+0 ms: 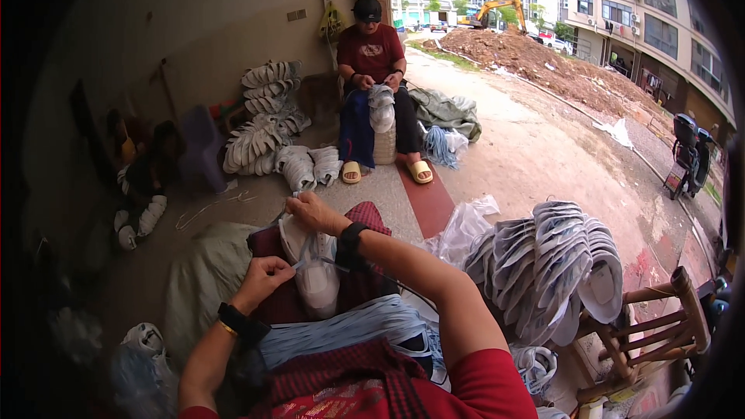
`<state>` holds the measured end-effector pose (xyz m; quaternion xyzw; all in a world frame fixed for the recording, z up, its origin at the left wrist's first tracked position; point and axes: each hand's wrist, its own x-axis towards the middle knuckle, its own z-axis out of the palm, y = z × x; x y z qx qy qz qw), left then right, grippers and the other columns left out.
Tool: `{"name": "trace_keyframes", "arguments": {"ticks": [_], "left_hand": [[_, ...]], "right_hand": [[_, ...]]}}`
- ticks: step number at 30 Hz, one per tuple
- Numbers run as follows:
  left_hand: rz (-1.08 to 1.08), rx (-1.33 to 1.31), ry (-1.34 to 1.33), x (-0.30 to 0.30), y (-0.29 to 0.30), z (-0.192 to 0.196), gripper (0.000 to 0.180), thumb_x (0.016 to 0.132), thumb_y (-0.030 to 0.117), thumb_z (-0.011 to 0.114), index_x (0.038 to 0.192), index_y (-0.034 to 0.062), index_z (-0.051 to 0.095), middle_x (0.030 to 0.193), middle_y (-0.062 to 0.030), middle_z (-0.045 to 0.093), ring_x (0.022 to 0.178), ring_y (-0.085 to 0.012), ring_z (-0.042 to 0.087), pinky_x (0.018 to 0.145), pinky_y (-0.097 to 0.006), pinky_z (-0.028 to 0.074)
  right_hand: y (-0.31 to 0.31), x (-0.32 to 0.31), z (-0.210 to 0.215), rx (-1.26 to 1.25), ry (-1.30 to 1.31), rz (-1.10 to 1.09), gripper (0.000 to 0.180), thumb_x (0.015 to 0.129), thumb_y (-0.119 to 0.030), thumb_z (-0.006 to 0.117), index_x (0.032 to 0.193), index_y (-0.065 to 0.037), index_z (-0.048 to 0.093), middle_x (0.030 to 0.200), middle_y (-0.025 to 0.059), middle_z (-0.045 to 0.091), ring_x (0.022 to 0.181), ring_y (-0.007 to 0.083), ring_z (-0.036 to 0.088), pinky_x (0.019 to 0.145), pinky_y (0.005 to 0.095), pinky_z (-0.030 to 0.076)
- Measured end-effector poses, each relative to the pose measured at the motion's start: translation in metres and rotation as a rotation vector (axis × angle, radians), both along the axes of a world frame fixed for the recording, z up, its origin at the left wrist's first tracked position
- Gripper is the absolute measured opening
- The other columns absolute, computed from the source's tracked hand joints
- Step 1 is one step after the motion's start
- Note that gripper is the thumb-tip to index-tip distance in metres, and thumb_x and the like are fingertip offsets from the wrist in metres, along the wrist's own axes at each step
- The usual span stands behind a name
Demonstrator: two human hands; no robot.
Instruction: Lacing a new sneaker in a shoe manufacturing or finishing environment.
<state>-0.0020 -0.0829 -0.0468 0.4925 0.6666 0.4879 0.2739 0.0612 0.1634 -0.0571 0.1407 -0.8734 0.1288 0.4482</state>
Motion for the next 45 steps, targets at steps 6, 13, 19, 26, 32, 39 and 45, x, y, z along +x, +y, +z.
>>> {"name": "trace_keyframes", "arguments": {"ticks": [6,13,19,26,32,39,45], "left_hand": [[-0.04,-0.113,0.008,-0.012,-0.019,0.018,0.017,0.086,0.019,0.065,0.083,0.0021,0.069,0.076,0.0006,0.064,0.073,-0.0083,0.057,0.071,-0.024,0.046],[-0.08,-0.108,0.016,-0.024,-0.001,0.017,0.024,0.088,0.025,0.069,0.086,0.0016,0.071,0.078,-0.0015,0.066,0.071,-0.0078,0.059,0.066,-0.024,0.049],[-0.002,-0.007,0.003,-0.006,-0.009,0.01,0.014,0.088,0.016,0.07,0.088,0.0023,0.067,0.081,0.0005,0.063,0.071,-0.0077,0.058,0.067,-0.024,0.049],[0.101,0.442,0.69,0.039,0.003,0.034,0.007,0.079,0.002,0.07,0.085,0.0032,0.066,0.083,-0.0075,0.062,0.077,-0.0239,0.059,0.074,-0.033,0.049],[-0.061,0.329,0.97,0.075,0.044,0.023,0.016,0.077,0.009,0.071,0.091,0.0032,0.067,0.093,-0.0098,0.058,0.093,-0.0286,0.056,0.082,-0.036,0.048],[-0.133,0.206,1.151,0.078,0.051,0.026,0.018,0.076,0.016,0.072,0.087,0.0012,0.069,0.093,-0.0115,0.058,0.096,-0.0314,0.055,0.088,-0.039,0.047],[-0.327,0.044,0.489,0.052,0.037,0.05,0.017,0.074,0.011,0.074,0.088,0.0019,0.072,0.085,-0.0132,0.064,0.082,-0.0303,0.062,0.077,-0.037,0.05]], "right_hand": [[-0.022,0.009,0.015,-0.536,-0.336,0.133,0.013,0.079,-0.006,0.06,0.09,-0.005,0.055,0.077,0.016,0.057,0.075,0.0367,0.058,0.069,0.0434,0.047],[0.003,0.028,0.029,0.014,-0.178,-0.034,0.029,0.076,-0.005,0.065,0.101,-0.005,0.051,0.079,0.0053,0.058,0.075,0.0262,0.058,0.076,0.0366,0.045],[-0.012,0.033,0.036,-0.348,-0.369,0.087,0.02,0.081,-0.001,0.061,0.099,-0.003,0.054,0.071,0.008,0.053,0.065,0.0262,0.056,0.06,0.0362,0.047],[-0.004,0.032,0.035,-0.055,-0.171,0.098,0.02,0.082,-0.003,0.061,0.101,-0.004,0.053,0.07,0.0071,0.052,0.064,0.0252,0.054,0.057,0.0346,0.046],[0.014,0.031,0.042,0.026,-0.446,0.189,0.034,0.077,-0.007,0.066,0.108,-0.004,0.051,0.074,0.0041,0.055,0.074,0.0264,0.056,0.074,0.0357,0.048],[0.007,0.032,0.042,0.05,-0.386,0.138,0.031,0.078,-0.006,0.063,0.107,-0.005,0.051,0.073,0.002,0.054,0.075,0.0229,0.056,0.074,0.0338,0.048],[-0.001,0.041,0.05,-0.384,-0.742,0.136,0.031,0.078,-0.003,0.061,0.108,-0.002,0.051,0.082,0.0073,0.054,0.082,0.0277,0.054,0.076,0.0368,0.047]]}}
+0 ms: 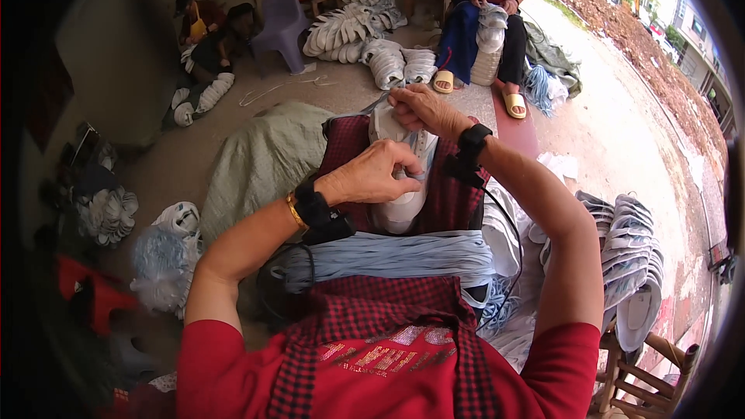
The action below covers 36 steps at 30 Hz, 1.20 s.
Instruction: Lacing a new sneaker in a shoe manufacturing or finishing environment.
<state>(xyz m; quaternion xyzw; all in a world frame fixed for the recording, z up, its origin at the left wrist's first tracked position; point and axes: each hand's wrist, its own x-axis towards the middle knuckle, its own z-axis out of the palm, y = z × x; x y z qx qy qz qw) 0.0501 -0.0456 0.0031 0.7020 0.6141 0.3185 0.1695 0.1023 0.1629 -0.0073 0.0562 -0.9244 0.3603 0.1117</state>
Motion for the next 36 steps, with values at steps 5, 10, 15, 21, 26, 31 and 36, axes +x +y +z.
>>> {"name": "trace_keyframes", "arguments": {"ticks": [5,10,15,21,26,31,36], "left_hand": [[0.052,0.386,0.502,0.003,0.009,-0.012,0.014,0.077,0.006,0.07,0.089,0.0015,0.067,0.082,-0.011,0.061,0.079,-0.0286,0.063,0.066,-0.037,0.051],[0.121,0.604,0.529,0.015,0.036,-0.014,0.026,0.078,0.001,0.068,0.102,0.0032,0.061,0.087,-0.0102,0.058,0.072,-0.0272,0.063,0.061,-0.035,0.053],[0.111,0.353,0.141,0.015,-0.013,0.016,0.031,0.076,-0.005,0.068,0.105,0.0019,0.062,0.092,-0.0097,0.059,0.068,-0.0183,0.064,0.059,-0.027,0.053],[0.42,0.238,0.054,-0.026,-0.047,-0.007,0.009,0.086,0.005,0.067,0.092,-0.0015,0.068,0.083,-0.0081,0.065,0.067,-0.0142,0.063,0.059,-0.027,0.05],[0.384,-0.014,-0.093,-0.042,-0.028,-0.022,0.025,0.089,0.022,0.068,0.088,-0.0034,0.071,0.069,-0.0098,0.067,0.065,-0.0113,0.059,0.061,-0.03,0.048],[0.331,-0.022,-0.215,-0.05,-0.021,-0.039,0.028,0.08,0.025,0.075,0.082,-0.0023,0.072,0.068,-0.0084,0.069,0.065,-0.0135,0.063,0.065,-0.031,0.051],[0.365,0.103,-0.034,-0.051,-0.025,-0.036,0.019,0.077,0.018,0.077,0.081,0.0002,0.071,0.076,-0.01,0.065,0.071,-0.0198,0.062,0.068,-0.033,0.05]], "right_hand": [[0.004,-0.007,-0.012,0.466,0.512,0.04,0.03,0.081,-0.008,0.06,0.11,-0.003,0.051,0.089,0.0077,0.058,0.089,0.0272,0.057,0.084,0.0361,0.045],[0.006,-0.014,-0.02,0.567,0.491,0.001,0.033,0.083,-0.011,0.059,0.112,-0.003,0.048,0.095,0.007,0.06,0.09,0.0258,0.059,0.086,0.0344,0.045],[0.002,-0.004,-0.014,0.346,0.416,-0.01,0.026,0.085,-0.009,0.056,0.109,-0.004,0.051,0.099,0.0084,0.061,0.09,0.0304,0.057,0.085,0.0371,0.045],[-0.004,-0.011,-0.012,-0.738,-0.039,0.29,0.01,0.1,-0.01,0.042,0.095,-0.004,0.049,0.065,-0.0072,0.031,0.052,0.0023,0.028,0.041,0.0208,0.025],[-0.004,-0.007,-0.012,-0.051,0.314,0.195,0.011,0.1,-0.009,0.041,0.092,-0.003,0.047,0.065,-0.0068,0.031,0.053,0.0032,0.029,0.043,0.022,0.026],[-0.005,-0.008,-0.012,-0.262,0.196,0.156,0.012,0.101,-0.01,0.042,0.093,-0.003,0.048,0.066,-0.0071,0.03,0.053,0.0027,0.028,0.043,0.0213,0.024],[-0.013,-0.004,-0.001,-0.574,-0.035,0.095,0.018,0.103,-0.017,0.041,0.093,-0.005,0.048,0.067,-0.0078,0.03,0.053,0.0021,0.027,0.044,0.0206,0.022]]}}
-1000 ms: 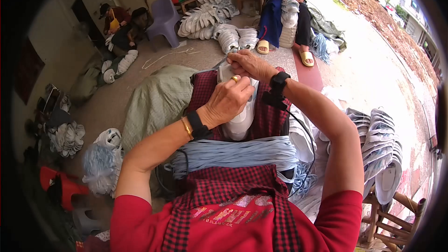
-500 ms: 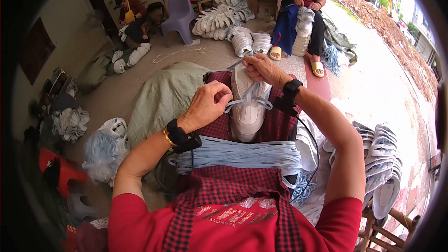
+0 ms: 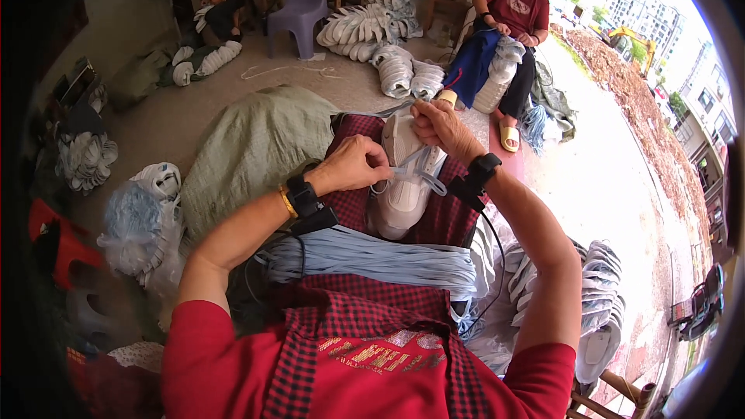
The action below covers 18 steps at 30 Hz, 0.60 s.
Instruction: Lacing a new sneaker in a shoe manufacturing or finishing environment.
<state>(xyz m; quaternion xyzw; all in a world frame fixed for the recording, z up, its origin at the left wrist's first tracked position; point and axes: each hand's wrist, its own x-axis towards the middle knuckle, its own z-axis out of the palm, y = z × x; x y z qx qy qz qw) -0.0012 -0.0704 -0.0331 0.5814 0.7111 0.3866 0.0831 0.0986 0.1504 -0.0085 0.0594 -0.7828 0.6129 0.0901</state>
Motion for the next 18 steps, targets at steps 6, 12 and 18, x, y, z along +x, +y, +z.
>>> {"name": "trace_keyframes", "arguments": {"ticks": [6,12,18], "left_hand": [[-0.205,0.269,0.484,0.064,-0.02,-0.005,0.03,0.074,0.007,0.074,0.1,-0.0016,0.063,0.101,-0.0137,0.059,0.1,-0.0328,0.056,0.091,-0.039,0.047],[-0.271,0.071,0.591,0.073,-0.009,-0.04,0.031,0.076,0.005,0.071,0.103,-0.0032,0.06,0.109,-0.0163,0.057,0.105,-0.0336,0.055,0.096,-0.039,0.046],[-0.218,0.236,0.2,0.046,-0.011,-0.027,0.02,0.08,0.005,0.069,0.099,-0.0012,0.063,0.095,-0.0158,0.064,0.087,-0.0314,0.063,0.08,-0.039,0.051]], "right_hand": [[-0.001,-0.008,0.0,0.306,0.184,-0.107,0.011,0.093,-0.011,0.049,0.088,-0.002,0.053,0.064,0.004,0.046,0.052,0.0195,0.046,0.048,0.034,0.037],[0.036,-0.053,0.13,1.28,0.992,-0.457,0.008,0.082,-0.004,0.052,0.088,0.0,0.056,0.071,0.021,0.057,0.067,0.0414,0.06,0.06,0.046,0.048],[-0.003,-0.053,0.146,1.291,1.08,-0.287,0.018,0.076,0.0,0.061,0.092,-0.002,0.055,0.07,0.0172,0.055,0.063,0.0373,0.057,0.057,0.0438,0.046]]}}
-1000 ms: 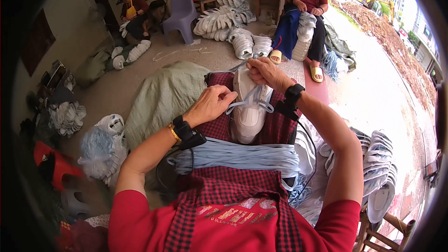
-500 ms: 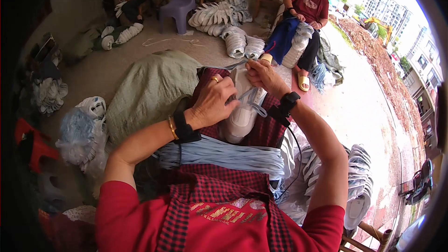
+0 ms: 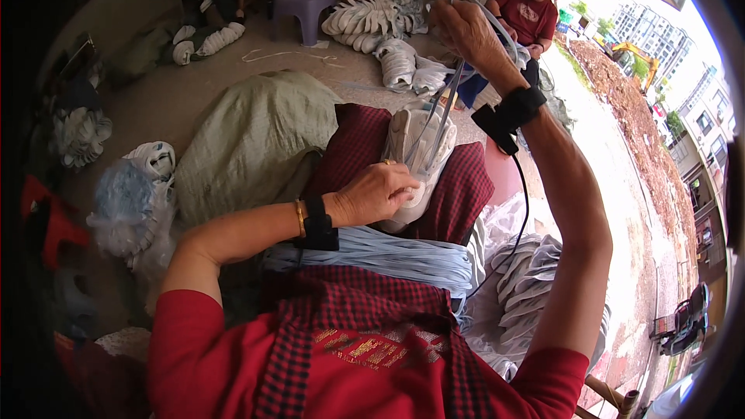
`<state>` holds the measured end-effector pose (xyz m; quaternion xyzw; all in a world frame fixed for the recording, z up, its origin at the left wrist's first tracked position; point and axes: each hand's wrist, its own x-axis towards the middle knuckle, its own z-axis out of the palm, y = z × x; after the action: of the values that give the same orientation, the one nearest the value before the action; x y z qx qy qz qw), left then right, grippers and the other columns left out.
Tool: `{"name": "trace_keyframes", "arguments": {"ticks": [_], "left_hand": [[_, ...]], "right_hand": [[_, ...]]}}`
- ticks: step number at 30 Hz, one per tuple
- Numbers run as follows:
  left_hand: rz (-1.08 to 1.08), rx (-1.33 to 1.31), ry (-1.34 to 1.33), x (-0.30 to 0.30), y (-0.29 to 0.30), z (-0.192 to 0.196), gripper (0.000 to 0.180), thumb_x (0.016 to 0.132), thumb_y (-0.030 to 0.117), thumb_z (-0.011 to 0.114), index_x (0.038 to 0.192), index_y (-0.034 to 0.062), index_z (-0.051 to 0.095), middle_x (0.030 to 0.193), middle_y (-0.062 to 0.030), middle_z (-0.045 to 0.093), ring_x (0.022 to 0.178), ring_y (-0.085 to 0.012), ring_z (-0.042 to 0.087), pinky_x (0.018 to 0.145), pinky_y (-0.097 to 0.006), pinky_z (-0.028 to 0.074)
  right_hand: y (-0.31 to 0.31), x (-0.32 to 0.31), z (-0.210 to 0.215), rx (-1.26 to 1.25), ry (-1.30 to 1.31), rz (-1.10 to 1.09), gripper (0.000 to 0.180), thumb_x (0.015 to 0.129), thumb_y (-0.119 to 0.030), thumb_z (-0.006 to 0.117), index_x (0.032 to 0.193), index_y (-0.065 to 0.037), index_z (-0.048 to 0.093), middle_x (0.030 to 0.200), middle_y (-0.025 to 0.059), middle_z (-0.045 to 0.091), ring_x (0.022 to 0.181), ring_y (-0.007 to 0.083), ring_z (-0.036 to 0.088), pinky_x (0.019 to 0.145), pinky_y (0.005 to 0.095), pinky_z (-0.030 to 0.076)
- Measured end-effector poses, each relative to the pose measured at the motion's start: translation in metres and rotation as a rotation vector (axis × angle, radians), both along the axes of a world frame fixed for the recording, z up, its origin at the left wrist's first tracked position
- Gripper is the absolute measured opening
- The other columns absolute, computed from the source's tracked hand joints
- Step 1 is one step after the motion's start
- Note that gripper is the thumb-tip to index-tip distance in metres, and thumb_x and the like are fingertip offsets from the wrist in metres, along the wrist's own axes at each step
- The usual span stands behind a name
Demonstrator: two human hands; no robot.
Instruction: Lacing a new sneaker in a shoe manufacturing or finishing environment.
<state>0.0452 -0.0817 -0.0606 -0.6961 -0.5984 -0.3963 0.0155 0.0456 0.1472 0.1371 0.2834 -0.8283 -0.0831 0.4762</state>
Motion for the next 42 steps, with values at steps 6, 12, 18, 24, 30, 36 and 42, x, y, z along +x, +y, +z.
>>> {"name": "trace_keyframes", "arguments": {"ticks": [6,12,18,24,30,36,42], "left_hand": [[0.18,-0.004,-0.15,-0.017,0.034,0.015,0.013,0.081,0.006,0.07,0.091,0.0002,0.063,0.069,-0.0153,0.065,0.066,-0.0318,0.066,0.062,-0.04,0.051],[0.212,-0.032,-0.037,-0.015,0.027,0.011,0.011,0.083,0.01,0.068,0.082,0.0014,0.061,0.073,-0.0171,0.064,0.068,-0.0351,0.065,0.062,-0.042,0.049],[0.058,-0.187,0.075,-0.033,0.025,0.023,0.01,0.083,0.008,0.066,0.086,0.0018,0.059,0.077,-0.0196,0.064,0.074,-0.039,0.064,0.066,-0.045,0.049],[0.039,-0.221,0.139,-0.021,0.022,0.034,0.014,0.081,0.006,0.065,0.094,0.0031,0.059,0.087,-0.0171,0.064,0.085,-0.0397,0.064,0.074,-0.047,0.051],[0.122,0.017,0.339,0.007,0.03,0.022,0.03,0.072,0.002,0.068,0.101,0.001,0.059,0.104,-0.0175,0.052,0.103,-0.039,0.052,0.092,-0.046,0.046],[0.18,0.042,0.291,0.017,0.037,0.012,0.022,0.076,0.0,0.065,0.097,0.0001,0.059,0.102,-0.0189,0.052,0.1,-0.0403,0.052,0.089,-0.047,0.044],[0.163,0.04,0.242,0.014,0.033,0.002,0.016,0.076,-0.002,0.066,0.091,0.0002,0.058,0.099,-0.0183,0.053,0.097,-0.0394,0.053,0.088,-0.047,0.044]], "right_hand": [[0.035,0.029,-0.016,-0.43,-0.403,-0.12,0.022,0.073,0.0,0.064,0.094,-0.002,0.056,0.067,0.013,0.052,0.061,0.0293,0.055,0.054,0.0384,0.043],[0.028,0.032,-0.039,-0.274,-0.25,-0.044,0.013,0.079,0.003,0.06,0.091,0.002,0.056,0.072,0.0174,0.055,0.064,0.0327,0.056,0.06,0.0394,0.047],[0.019,0.05,-0.036,-0.51,-0.34,-0.037,0.015,0.091,-0.009,0.05,0.091,0.004,0.057,0.071,0.016,0.055,0.06,0.0278,0.055,0.057,0.0373,0.045],[0.024,0.066,-0.019,-0.561,-0.319,-0.065,0.014,0.09,-0.01,0.052,0.088,0.002,0.058,0.069,0.0141,0.056,0.058,0.0233,0.054,0.056,0.0359,0.045],[0.009,0.058,-0.019,-0.433,-0.322,-0.098,0.007,0.085,-0.003,0.055,0.089,0.001,0.059,0.068,0.0156,0.056,0.058,0.025,0.055,0.055,0.0371,0.046],[0.013,0.052,-0.019,-0.253,-0.263,-0.111,0.009,0.085,-0.003,0.057,0.091,0.003,0.059,0.067,0.0148,0.055,0.06,0.0253,0.056,0.056,0.0377,0.046],[-0.002,0.068,0.006,-0.548,-0.302,-0.086,0.029,0.097,-0.018,0.046,0.076,0.001,0.054,0.06,0.0073,0.045,0.057,0.0134,0.049,0.052,0.0332,0.041]]}}
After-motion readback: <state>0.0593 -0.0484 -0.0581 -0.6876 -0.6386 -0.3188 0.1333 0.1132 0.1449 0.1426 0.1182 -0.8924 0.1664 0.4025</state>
